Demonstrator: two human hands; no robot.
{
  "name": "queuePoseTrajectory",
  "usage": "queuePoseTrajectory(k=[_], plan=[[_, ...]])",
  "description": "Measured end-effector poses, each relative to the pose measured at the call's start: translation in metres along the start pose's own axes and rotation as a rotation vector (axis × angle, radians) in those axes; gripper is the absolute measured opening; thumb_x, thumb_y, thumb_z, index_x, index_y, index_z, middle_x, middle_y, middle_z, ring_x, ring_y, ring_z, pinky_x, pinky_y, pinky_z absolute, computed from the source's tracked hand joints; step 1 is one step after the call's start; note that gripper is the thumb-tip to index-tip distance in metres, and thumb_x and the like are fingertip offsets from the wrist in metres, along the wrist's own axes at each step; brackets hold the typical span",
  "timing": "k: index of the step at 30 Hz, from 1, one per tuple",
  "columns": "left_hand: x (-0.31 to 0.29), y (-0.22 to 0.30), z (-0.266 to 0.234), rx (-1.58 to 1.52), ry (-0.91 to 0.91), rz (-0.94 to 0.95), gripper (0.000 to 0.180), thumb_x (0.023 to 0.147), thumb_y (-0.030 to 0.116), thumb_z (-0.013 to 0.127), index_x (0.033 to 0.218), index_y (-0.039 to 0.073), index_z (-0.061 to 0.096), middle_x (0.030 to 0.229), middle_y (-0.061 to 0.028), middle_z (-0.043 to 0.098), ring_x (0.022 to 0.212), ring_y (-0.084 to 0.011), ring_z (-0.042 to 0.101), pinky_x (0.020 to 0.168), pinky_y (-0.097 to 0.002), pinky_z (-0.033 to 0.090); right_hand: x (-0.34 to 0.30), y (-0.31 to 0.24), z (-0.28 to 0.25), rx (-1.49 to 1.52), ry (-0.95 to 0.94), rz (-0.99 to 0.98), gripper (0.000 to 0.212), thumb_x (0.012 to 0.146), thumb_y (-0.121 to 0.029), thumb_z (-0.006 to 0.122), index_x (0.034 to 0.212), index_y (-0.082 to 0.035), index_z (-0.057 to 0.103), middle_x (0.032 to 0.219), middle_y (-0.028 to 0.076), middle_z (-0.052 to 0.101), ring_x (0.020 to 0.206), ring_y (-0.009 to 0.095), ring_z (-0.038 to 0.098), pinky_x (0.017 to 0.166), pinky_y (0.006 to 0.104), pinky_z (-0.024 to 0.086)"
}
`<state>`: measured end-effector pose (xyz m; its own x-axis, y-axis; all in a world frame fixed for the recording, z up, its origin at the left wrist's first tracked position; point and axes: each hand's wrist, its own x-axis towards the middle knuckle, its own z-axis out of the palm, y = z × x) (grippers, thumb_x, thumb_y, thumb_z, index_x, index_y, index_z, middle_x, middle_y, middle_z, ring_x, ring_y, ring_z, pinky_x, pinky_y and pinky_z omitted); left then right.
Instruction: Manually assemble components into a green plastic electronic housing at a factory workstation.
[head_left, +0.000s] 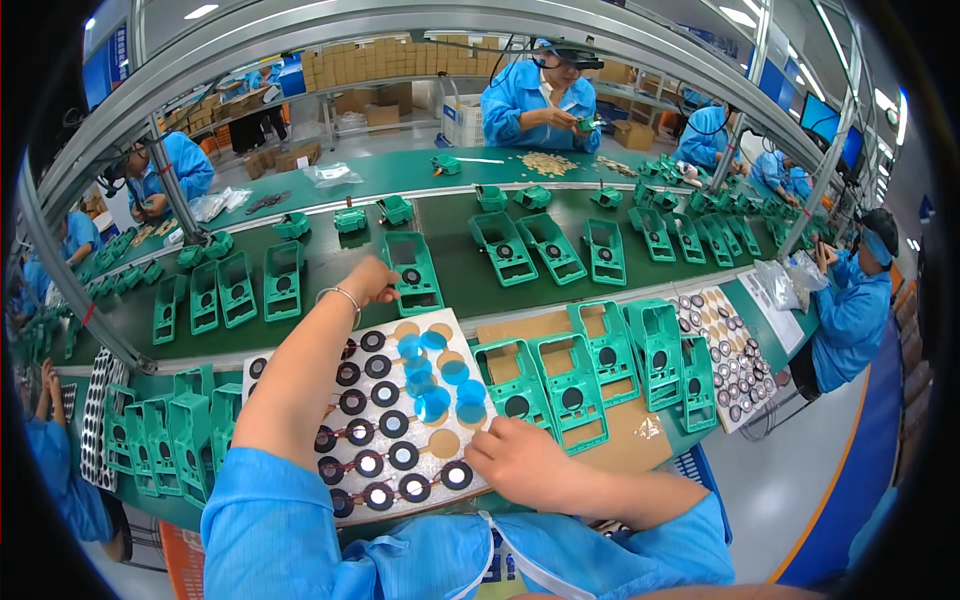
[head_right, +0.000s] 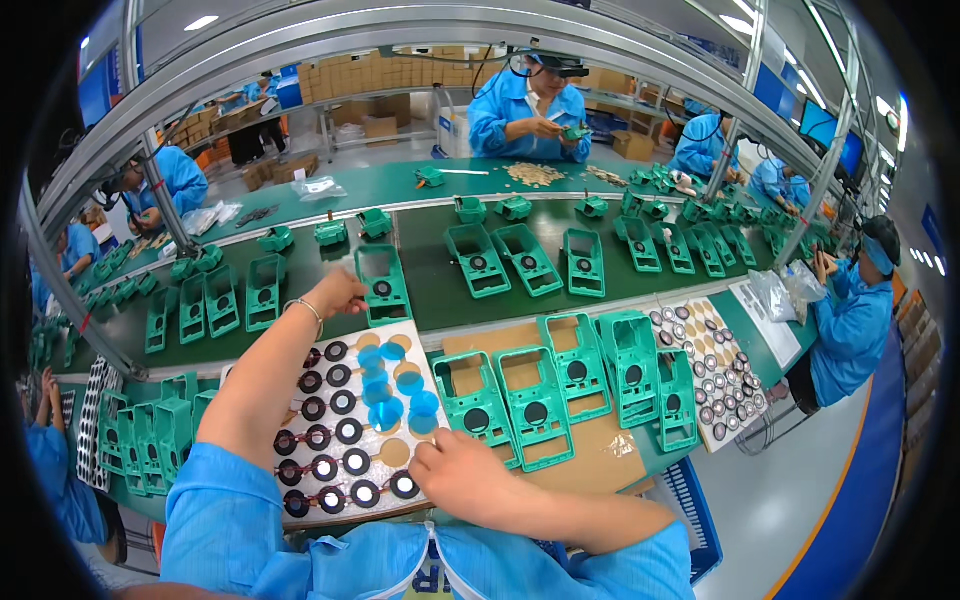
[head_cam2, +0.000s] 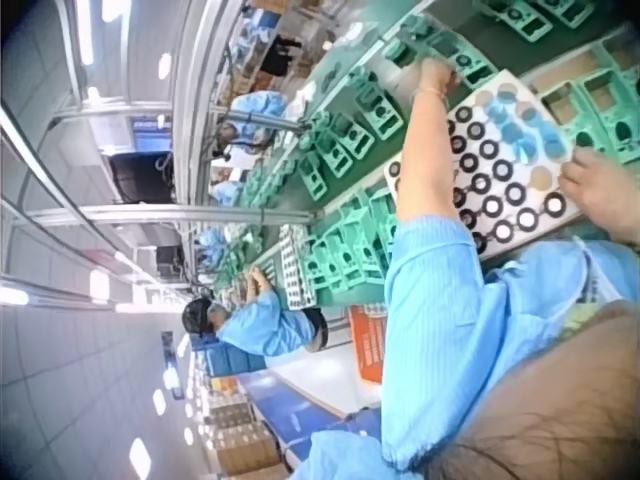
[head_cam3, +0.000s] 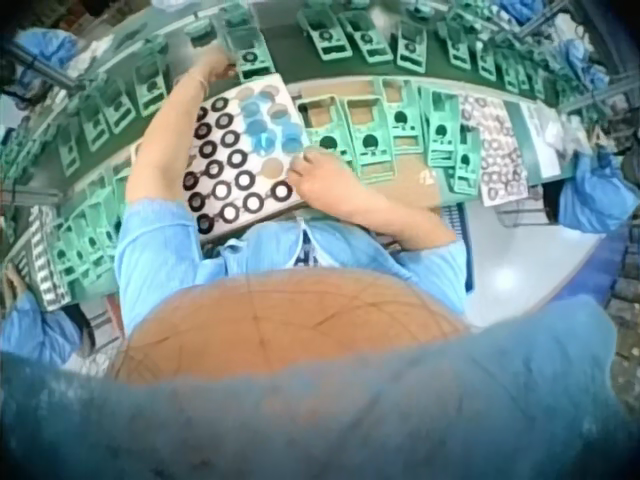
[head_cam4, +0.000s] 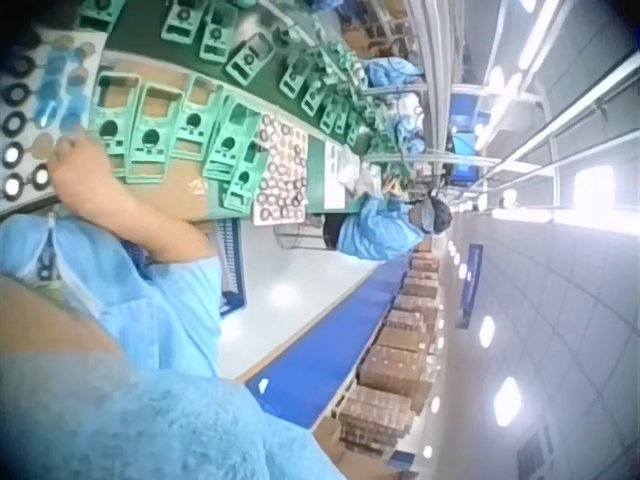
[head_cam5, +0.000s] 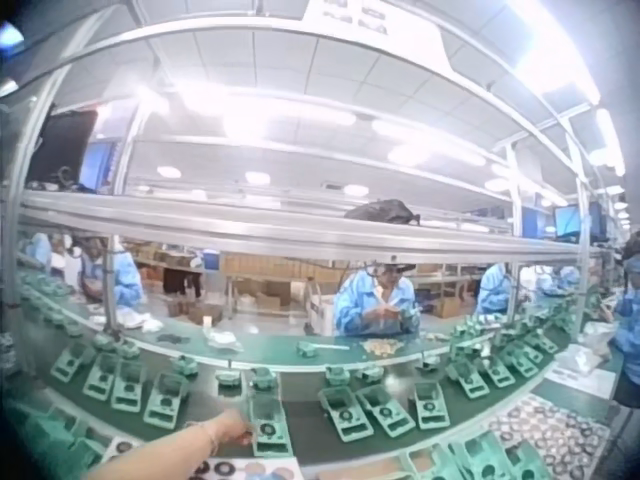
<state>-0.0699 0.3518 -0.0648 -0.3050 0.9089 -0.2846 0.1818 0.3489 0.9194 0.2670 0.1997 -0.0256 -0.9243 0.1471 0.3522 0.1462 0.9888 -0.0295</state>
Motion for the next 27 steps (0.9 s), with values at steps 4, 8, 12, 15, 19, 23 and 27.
queuePoseTrajectory(k=[4, 8, 12, 15, 19, 23, 27], plan=[[-0.024, 0.015, -0.008, 0.384, 0.161, 0.023, 0.024, 0.081, 0.009, 0.058, 0.094, -0.011, 0.055, 0.073, -0.0122, 0.061, 0.053, -0.0173, 0.058, 0.045, -0.026, 0.049, 0.007, -0.008, 0.003, -0.047, -0.031, -0.027, 0.014, 0.065, -0.01, 0.057, 0.077, -0.003, 0.059, 0.077, 0.008, 0.055, 0.076, 0.024, 0.053, 0.066, 0.0319, 0.045], [-0.073, 0.038, -0.017, 0.569, 0.252, 0.322, 0.029, 0.082, 0.012, 0.058, 0.104, -0.006, 0.057, 0.074, -0.0088, 0.062, 0.063, -0.0146, 0.059, 0.053, -0.0276, 0.049, 0.009, -0.018, 0.007, -0.166, -0.049, -0.017, 0.013, 0.065, -0.011, 0.057, 0.075, -0.003, 0.059, 0.073, 0.008, 0.054, 0.071, 0.023, 0.053, 0.063, 0.0316, 0.044], [-0.142, 0.054, 0.002, 0.525, 0.048, 0.548, 0.022, 0.082, 0.013, 0.059, 0.098, -0.001, 0.062, 0.074, -0.0056, 0.061, 0.069, -0.01, 0.057, 0.059, -0.0268, 0.048, 0.007, -0.014, 0.009, -0.182, 0.028, 0.014, 0.01, 0.066, -0.011, 0.057, 0.072, -0.003, 0.058, 0.073, 0.008, 0.054, 0.069, 0.021, 0.054, 0.06, 0.0324, 0.045], [-0.196, 0.046, 0.018, 0.442, -0.123, 0.477, 0.015, 0.086, 0.011, 0.057, 0.093, -0.001, 0.064, 0.075, -0.0038, 0.063, 0.067, -0.0079, 0.058, 0.059, -0.0231, 0.048, 0.007, 0.0, 0.005, 0.034, 0.133, 0.209, 0.007, 0.07, -0.011, 0.057, 0.071, -0.004, 0.056, 0.073, 0.008, 0.054, 0.068, 0.02, 0.056, 0.057, 0.0333, 0.046], [-0.241, 0.032, 0.053, 0.039, -0.538, 0.14, 0.028, 0.089, 0.016, 0.057, 0.11, -0.003, 0.056, 0.097, -0.0094, 0.064, 0.084, -0.0142, 0.062, 0.075, -0.0261, 0.051, 0.001, 0.014, -0.011, 0.856, 0.426, 0.534, 0.008, 0.083, -0.01, 0.057, 0.087, -0.004, 0.06, 0.085, 0.007, 0.06, 0.074, 0.018, 0.059, 0.059, 0.0278, 0.049], [-0.254, 0.022, 0.072, -0.251, -0.57, 0.042, 0.032, 0.09, 0.014, 0.054, 0.116, -0.004, 0.051, 0.102, -0.0118, 0.062, 0.09, -0.0177, 0.062, 0.081, -0.0276, 0.051, 0.009, 0.007, -0.004, 0.777, 0.554, 0.476, 0.01, 0.082, -0.007, 0.06, 0.091, -0.003, 0.06, 0.094, 0.009, 0.061, 0.08, 0.018, 0.059, 0.06, 0.0268, 0.049], [-0.255, 0.021, 0.072, -0.446, -0.554, 0.031, 0.028, 0.091, 0.013, 0.053, 0.113, -0.004, 0.053, 0.102, -0.0104, 0.062, 0.089, -0.015, 0.062, 0.078, -0.0227, 0.05, 0.011, 0.003, -0.011, 0.456, 0.509, 0.284, 0.02, 0.077, -0.002, 0.065, 0.096, -0.003, 0.06, 0.102, 0.011, 0.061, 0.085, 0.021, 0.059, 0.067, 0.0267, 0.05]])
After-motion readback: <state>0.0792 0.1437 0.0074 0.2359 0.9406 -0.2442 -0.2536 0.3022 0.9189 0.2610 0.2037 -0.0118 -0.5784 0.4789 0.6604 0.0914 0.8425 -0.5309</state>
